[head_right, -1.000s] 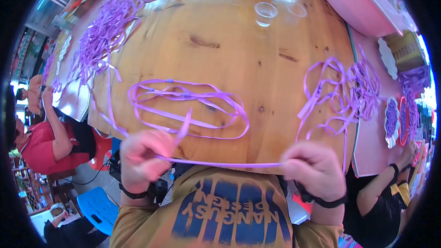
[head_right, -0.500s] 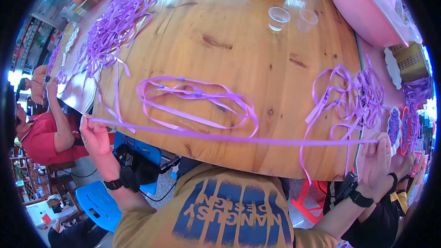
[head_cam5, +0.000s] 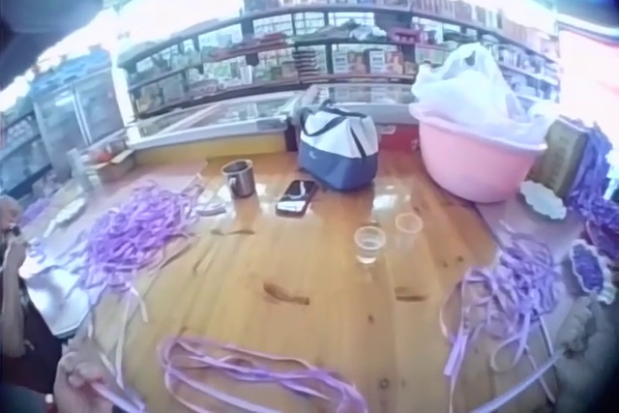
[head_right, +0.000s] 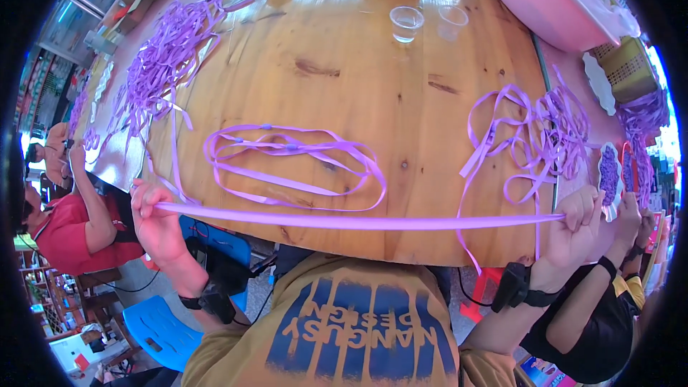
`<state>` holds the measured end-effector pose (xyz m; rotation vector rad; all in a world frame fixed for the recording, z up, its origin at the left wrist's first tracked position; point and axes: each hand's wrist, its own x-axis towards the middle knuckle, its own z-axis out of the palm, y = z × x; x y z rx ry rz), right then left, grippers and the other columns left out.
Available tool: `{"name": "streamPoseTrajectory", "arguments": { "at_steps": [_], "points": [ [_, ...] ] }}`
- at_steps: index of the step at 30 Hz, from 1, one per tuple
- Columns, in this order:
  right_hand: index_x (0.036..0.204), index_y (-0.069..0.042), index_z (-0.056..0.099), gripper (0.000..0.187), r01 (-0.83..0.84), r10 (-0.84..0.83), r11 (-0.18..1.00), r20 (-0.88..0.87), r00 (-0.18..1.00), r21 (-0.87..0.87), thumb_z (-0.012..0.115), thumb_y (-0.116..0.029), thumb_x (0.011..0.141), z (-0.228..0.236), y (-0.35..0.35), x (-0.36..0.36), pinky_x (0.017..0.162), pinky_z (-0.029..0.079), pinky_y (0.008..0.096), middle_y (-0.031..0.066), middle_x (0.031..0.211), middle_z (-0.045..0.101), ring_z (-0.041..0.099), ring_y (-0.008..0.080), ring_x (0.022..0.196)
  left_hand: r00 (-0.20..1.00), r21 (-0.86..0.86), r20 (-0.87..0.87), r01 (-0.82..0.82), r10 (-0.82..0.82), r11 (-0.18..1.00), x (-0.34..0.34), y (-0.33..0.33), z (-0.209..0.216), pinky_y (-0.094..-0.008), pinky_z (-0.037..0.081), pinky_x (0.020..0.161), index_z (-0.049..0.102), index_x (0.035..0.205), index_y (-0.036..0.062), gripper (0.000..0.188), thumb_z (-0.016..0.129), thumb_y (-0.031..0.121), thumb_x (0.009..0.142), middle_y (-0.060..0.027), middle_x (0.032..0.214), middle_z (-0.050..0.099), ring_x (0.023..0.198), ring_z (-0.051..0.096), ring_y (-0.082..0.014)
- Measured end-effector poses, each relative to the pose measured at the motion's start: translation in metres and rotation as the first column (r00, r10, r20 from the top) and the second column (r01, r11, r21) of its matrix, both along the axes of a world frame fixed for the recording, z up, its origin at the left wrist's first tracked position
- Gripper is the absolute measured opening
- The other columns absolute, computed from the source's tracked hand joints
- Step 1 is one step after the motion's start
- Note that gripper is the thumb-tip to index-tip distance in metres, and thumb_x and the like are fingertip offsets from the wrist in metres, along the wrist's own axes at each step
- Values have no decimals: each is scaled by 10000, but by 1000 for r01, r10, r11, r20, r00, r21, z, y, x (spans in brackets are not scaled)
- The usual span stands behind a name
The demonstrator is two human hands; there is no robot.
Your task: The person ties knots in a purple ribbon by hand, pulling the ribbon taut and sliding it through small purple plastic beads. They repeat this process, adding beads and tying knots along the length of the ribbon.
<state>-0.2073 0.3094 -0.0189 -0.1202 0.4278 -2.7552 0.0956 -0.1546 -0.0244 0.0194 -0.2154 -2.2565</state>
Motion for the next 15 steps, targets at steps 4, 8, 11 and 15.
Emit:
{"name": "streamPoseTrajectory", "arguments": {
  "at_steps": [4,8,11,15],
  "points": [
    [796,-71,378,232,6,16,989,-145,989,150,364,-223,970,-5,6,6,426,228,237,-20,572,240,205,84,447,993,-21,100,-58,60,998,3,2,-6,-260,336,608,448,1043,-5,157,418,33,894,6,685,407,553,354,-91],
    [927,-63,460,251,218,-256,783,-18,966,582,417,-309,945,22,-54,36,456,277,203,-28,637,345,284,63,494,911,-166,403,-19,86,986,-14,14,-9,-243,320,598,442,1146,15,236,413,77,920,17,706,425,552,344,-75],
    [954,-59,473,203,138,-25,748,-180,983,649,441,-258,935,26,-85,67,486,295,199,-14,688,393,331,58,545,804,-312,580,74,129,947,-33,44,1,-223,307,535,464,1164,19,265,438,107,916,21,722,441,531,323,-65],
    [948,-30,509,148,74,243,605,-272,931,793,495,-171,907,35,-112,98,585,337,213,5,740,440,398,75,644,787,-495,617,406,-17,768,-57,82,11,-197,336,515,528,1089,-4,229,486,106,894,-16,781,517,578,414,-55]
  ]
}}
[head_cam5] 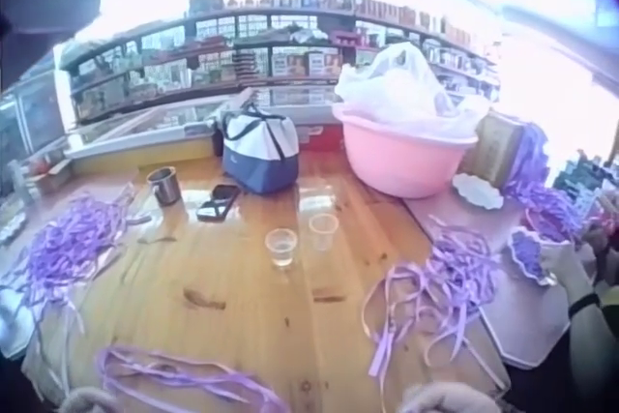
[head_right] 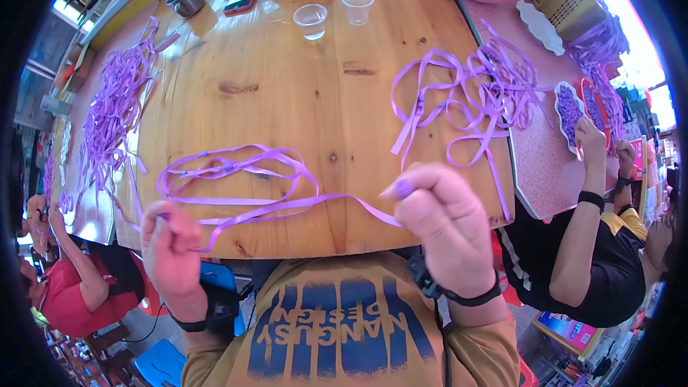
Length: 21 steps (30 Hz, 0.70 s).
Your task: The person ties knots in a purple ribbon by hand, pulling the ribbon taut and sliding it through small purple plastic beads. They repeat this process, adding beads and tying knots along the length of the ribbon.
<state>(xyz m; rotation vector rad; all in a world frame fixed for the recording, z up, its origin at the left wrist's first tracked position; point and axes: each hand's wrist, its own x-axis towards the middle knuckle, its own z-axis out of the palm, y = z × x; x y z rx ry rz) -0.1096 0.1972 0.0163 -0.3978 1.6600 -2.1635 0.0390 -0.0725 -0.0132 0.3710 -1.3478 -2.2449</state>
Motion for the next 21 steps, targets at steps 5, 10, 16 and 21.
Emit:
{"name": "streamPoseTrajectory", "arguments": {
  "at_steps": [5,10,16,21],
  "points": [
    [929,-4,553,136,-293,319,943,-174,932,160,516,-132,901,3,-8,3,661,361,239,22,776,466,433,103,699,933,-218,205,337,-295,916,-40,57,41,-216,413,594,519,998,-15,158,539,50,855,-79,810,552,694,539,-111],
    [904,-14,543,141,-366,400,914,-243,884,172,511,-151,907,-5,-19,9,643,356,250,39,774,467,430,134,687,865,-21,124,491,-485,871,-53,68,31,-210,427,620,527,962,-1,121,557,12,846,-76,862,562,728,550,-105],
    [865,-11,538,222,-408,448,891,-244,860,199,470,-214,924,-15,-27,9,662,365,265,52,774,491,450,144,704,830,25,65,554,-555,832,-63,67,14,-199,419,631,552,912,8,106,607,29,823,-71,868,539,735,517,-92],
    [828,2,544,293,-462,484,866,-92,870,191,445,-252,935,-16,-29,9,675,400,254,58,787,554,510,129,732,811,296,32,551,-584,780,-65,67,13,-189,394,594,576,882,3,96,627,37,807,-66,867,532,692,486,-84]
  ]
}}
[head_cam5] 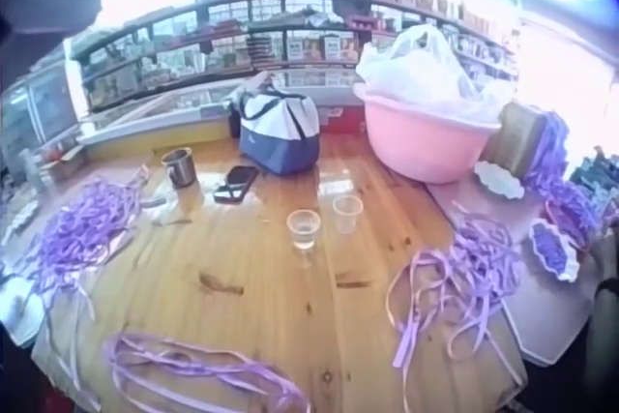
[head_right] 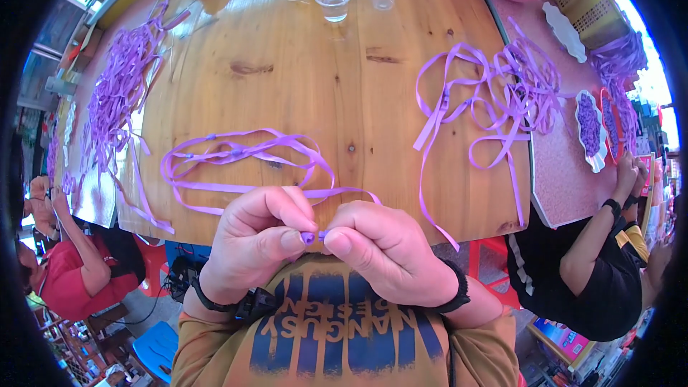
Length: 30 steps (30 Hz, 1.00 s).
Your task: The person ties knots in a purple ribbon by hand, pulling the ribbon taut and sliding it through small purple plastic beads. They repeat this process, adding beads and tying knots along the length of the ribbon.
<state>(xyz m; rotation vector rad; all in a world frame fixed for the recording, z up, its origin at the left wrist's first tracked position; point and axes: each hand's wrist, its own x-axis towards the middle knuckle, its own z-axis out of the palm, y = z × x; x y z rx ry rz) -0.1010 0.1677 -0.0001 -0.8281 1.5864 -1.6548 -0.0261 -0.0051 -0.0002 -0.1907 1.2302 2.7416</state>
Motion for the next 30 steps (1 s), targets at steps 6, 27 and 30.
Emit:
{"name": "streamPoseTrajectory", "arguments": {
  "at_steps": [6,27,30],
  "points": [
    [816,5,558,290,36,-36,999,58,998,1,469,-245,932,-4,-2,1,655,422,226,44,776,589,534,100,722,999,-48,0,-41,41,998,0,0,-5,-188,392,582,585,873,1,107,640,56,801,-67,866,534,691,486,-85],
    [810,-11,566,164,109,-109,994,-261,959,-14,549,-155,886,-1,-4,4,500,406,286,87,645,527,520,222,550,877,-714,-472,-323,-86,621,0,-1,-11,-210,402,589,576,872,13,117,655,55,797,-61,825,567,724,517,-94],
    [812,-11,568,166,114,-111,994,-216,970,2,549,-159,886,-4,-4,5,503,411,288,86,651,531,523,218,553,995,-173,49,-77,87,982,5,11,-3,-195,406,597,573,876,7,99,635,55,815,-53,820,569,735,514,-80]
  ]
}}
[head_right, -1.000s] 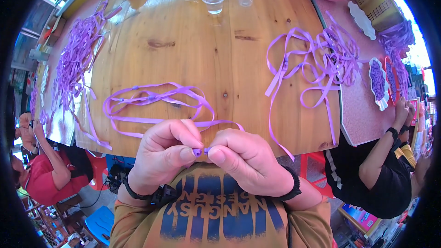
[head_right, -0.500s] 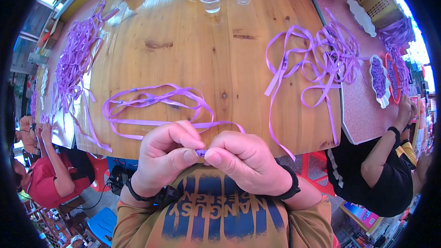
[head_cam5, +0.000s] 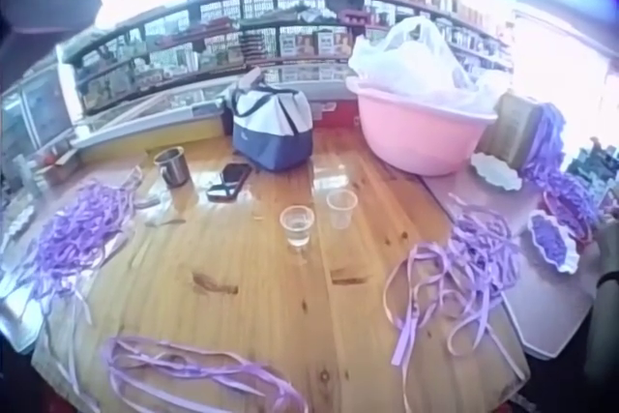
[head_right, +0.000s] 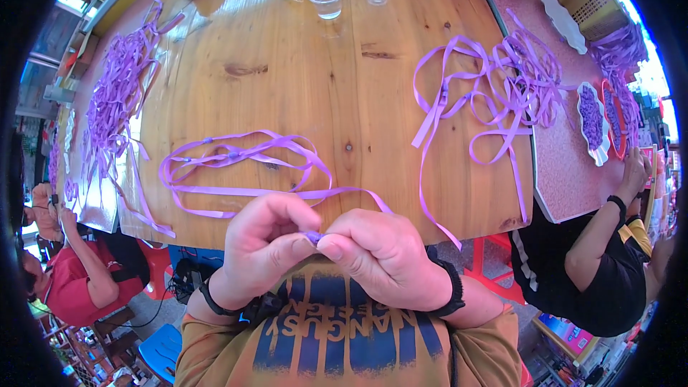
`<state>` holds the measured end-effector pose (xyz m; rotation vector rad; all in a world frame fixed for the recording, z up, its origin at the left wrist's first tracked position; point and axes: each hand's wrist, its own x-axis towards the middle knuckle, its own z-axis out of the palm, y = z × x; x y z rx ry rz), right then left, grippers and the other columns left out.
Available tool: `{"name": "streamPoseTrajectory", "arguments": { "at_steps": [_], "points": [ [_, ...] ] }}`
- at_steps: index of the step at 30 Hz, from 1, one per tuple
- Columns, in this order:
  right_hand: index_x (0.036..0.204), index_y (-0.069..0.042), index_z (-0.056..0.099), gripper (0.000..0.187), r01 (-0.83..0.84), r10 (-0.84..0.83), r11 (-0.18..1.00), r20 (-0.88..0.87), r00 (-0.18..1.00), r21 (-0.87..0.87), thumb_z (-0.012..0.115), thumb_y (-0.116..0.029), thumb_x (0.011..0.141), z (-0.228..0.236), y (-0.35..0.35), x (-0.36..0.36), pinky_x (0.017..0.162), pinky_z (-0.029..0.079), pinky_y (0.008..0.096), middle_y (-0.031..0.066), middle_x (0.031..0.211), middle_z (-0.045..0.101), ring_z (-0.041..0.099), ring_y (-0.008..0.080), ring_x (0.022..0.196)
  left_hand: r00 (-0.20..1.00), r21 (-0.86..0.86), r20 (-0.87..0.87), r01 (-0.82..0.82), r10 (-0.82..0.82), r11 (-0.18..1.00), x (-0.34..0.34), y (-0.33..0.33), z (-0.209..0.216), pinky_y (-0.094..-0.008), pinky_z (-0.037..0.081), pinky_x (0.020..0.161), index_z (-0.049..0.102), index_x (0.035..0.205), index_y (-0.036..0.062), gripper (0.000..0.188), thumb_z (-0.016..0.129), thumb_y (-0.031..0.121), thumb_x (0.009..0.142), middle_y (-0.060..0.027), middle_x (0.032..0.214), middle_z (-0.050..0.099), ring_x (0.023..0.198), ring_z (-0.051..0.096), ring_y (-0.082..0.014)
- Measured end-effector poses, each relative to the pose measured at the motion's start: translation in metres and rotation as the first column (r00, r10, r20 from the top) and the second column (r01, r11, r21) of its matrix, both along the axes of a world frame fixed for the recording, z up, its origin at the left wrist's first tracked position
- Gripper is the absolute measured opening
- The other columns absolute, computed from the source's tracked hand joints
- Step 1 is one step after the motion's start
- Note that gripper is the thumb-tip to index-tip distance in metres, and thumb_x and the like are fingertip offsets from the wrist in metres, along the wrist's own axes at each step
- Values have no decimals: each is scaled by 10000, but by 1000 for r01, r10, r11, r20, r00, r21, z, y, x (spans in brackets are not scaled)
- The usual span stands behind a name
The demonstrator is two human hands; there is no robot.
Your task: The person ties knots in a purple ribbon by hand, pulling the ribbon taut and sliding it through small purple plastic beads. They repeat this process, adding beads and tying knots along the length of the ribbon.
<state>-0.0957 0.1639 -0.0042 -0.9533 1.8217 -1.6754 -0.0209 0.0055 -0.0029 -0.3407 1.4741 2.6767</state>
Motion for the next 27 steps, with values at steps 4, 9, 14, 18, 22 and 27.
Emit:
{"name": "streamPoseTrajectory", "arguments": {
  "at_steps": [4,9,14,18,22,27],
  "points": [
    [813,-10,571,166,28,-28,1000,-9,1000,-5,550,-158,885,-2,1,0,508,414,288,88,659,535,529,215,561,995,79,40,92,-96,993,-4,-6,-2,-184,412,605,578,884,1,80,615,48,830,-44,836,571,730,512,-66],
    [807,-7,568,164,19,-18,1000,-8,1000,5,552,-151,882,-2,1,1,504,410,292,87,654,532,524,223,558,898,-640,-394,-116,-194,760,-3,-12,-14,-225,411,562,597,929,-2,149,648,44,797,-63,788,587,652,533,-112],
    [788,3,549,250,22,-28,996,-66,997,-87,520,-217,904,-5,-1,4,486,384,274,63,616,513,491,171,513,856,-664,-479,-210,-193,717,-2,-7,-15,-249,416,544,606,939,12,167,656,38,782,-76,767,596,631,552,-164],
    [799,8,553,242,15,-28,995,-133,991,-102,523,-209,901,-7,-2,3,483,387,281,71,620,517,498,183,514,818,-758,-527,-332,-228,561,1,-7,-13,-272,427,519,610,948,25,195,670,46,765,-87,752,598,598,567,-208],
    [799,9,555,241,-2,-10,997,-148,989,-80,518,-206,902,-6,1,2,481,389,286,77,613,516,500,194,511,783,-746,-575,-381,-238,547,0,-7,-16,-283,427,499,611,948,25,204,677,53,757,-95,729,595,577,567,-222],
    [795,10,557,248,-34,28,997,-78,997,-74,515,-209,905,-8,2,2,480,390,288,81,607,521,510,197,513,812,-655,-526,-197,-252,730,-4,-14,-23,-284,430,492,613,931,23,194,687,70,759,-92,715,604,579,568,-207]
  ]
}}
